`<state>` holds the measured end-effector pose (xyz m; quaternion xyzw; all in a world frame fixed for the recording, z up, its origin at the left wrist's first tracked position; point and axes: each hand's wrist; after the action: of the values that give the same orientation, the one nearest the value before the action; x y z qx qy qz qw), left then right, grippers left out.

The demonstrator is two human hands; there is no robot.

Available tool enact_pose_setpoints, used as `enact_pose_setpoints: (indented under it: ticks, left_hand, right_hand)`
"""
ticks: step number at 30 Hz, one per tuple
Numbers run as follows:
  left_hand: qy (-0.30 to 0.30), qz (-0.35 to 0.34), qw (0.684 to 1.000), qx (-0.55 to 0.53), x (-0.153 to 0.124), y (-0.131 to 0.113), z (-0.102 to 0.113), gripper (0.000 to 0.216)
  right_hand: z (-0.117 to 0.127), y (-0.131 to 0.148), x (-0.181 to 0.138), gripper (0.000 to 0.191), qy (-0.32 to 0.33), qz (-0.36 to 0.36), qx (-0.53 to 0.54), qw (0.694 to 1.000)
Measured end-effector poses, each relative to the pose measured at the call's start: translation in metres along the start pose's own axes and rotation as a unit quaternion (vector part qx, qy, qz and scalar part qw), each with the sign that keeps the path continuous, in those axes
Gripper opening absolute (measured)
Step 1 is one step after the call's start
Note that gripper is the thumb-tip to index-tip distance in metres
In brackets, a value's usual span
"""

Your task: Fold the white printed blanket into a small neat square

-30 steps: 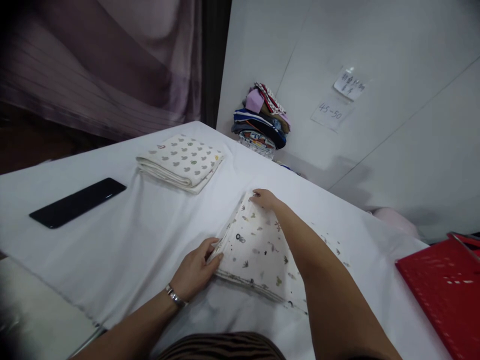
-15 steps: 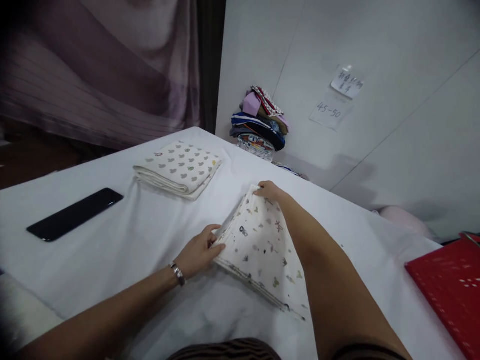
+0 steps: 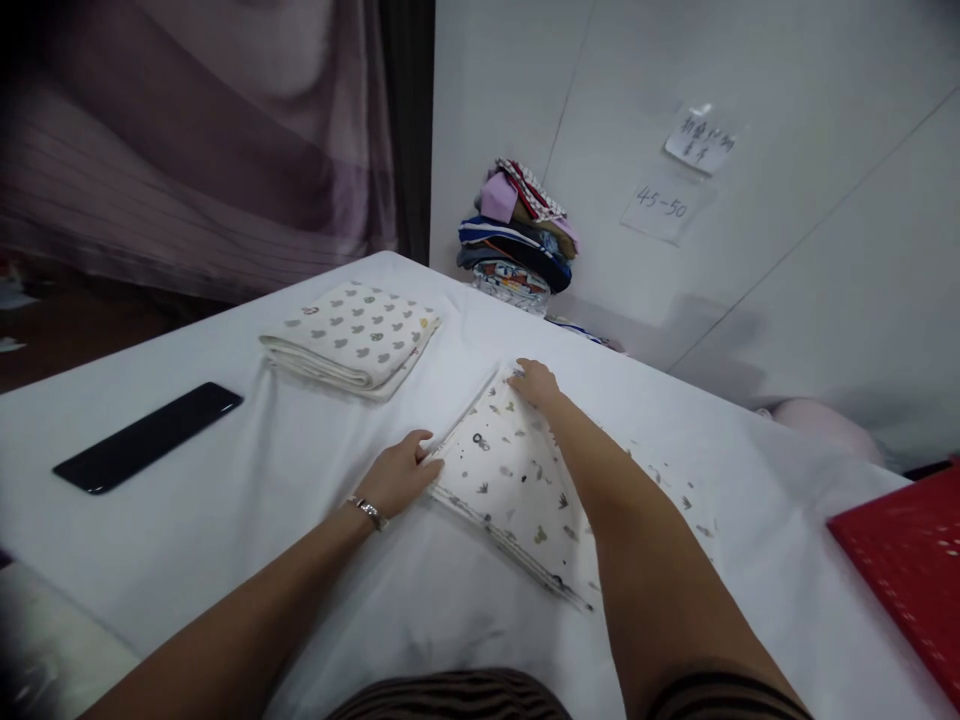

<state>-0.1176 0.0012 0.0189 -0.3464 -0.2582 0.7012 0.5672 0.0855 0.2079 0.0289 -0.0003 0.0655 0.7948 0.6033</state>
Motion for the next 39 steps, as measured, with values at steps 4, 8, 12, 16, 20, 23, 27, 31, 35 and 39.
enact_pose_setpoints:
  ticks: [4,8,12,16,20,23,27,31,35,39]
  left_hand:
    - [-0.012,-0.003,0.997,0.072,-0.002,-0.001,-0.003,0.049]
    - [-0.014,-0.007,0.996,0.088,-0.003,0.001,0.001,0.048]
    - [-0.003,-0.015,0.999,0.033,-0.001,0.007,0.007,0.044]
    - [-0.022,-0.041,0.997,-0.056,-0.003,0.016,0.011,0.034]
    - [-0.021,-0.071,0.99,-0.119,-0.013,0.024,0.013,0.025]
    - [-0.029,-0.095,0.986,-0.131,-0.018,0.028,0.013,0.021]
    - [-0.044,-0.101,0.986,-0.121,-0.02,0.03,0.013,0.019]
    - [-0.025,-0.095,0.988,-0.12,-0.019,0.032,0.014,0.017]
    - [-0.012,-0.103,0.986,-0.131,-0.018,0.036,0.015,0.016]
    - [-0.014,-0.116,0.984,-0.133,-0.016,0.039,0.015,0.014]
  right_hand:
    - [-0.014,0.019,-0.044,0.046,-0.128,0.11,-0.014,0.985]
    - [-0.042,0.04,-0.082,0.049,-0.109,0.202,-0.001,0.973]
    - [-0.052,0.049,-0.091,0.052,-0.059,0.191,0.003,0.98]
    - [-0.044,0.048,-0.095,0.049,-0.079,0.197,0.03,0.977]
    - [-0.037,0.053,-0.109,0.031,-0.136,0.276,0.062,0.95]
    - [-0.034,0.063,-0.118,0.024,-0.141,0.342,0.077,0.926]
    - [-0.035,0.076,-0.121,0.022,-0.118,0.372,0.069,0.918]
    - [-0.036,0.082,-0.118,0.02,-0.101,0.387,0.067,0.914]
    - [-0.036,0.083,-0.118,0.02,-0.099,0.404,0.068,0.907]
    - [-0.036,0.082,-0.119,0.018,-0.092,0.417,0.08,0.901]
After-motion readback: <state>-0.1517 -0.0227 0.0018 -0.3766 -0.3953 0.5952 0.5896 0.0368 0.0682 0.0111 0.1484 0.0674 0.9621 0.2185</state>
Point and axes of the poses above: each hand's wrist, its own x-axis towards the middle knuckle, its own z-axis out of the back of the hand, y = z × x, and after that the axes turned 13 degrees about -x, right-handed
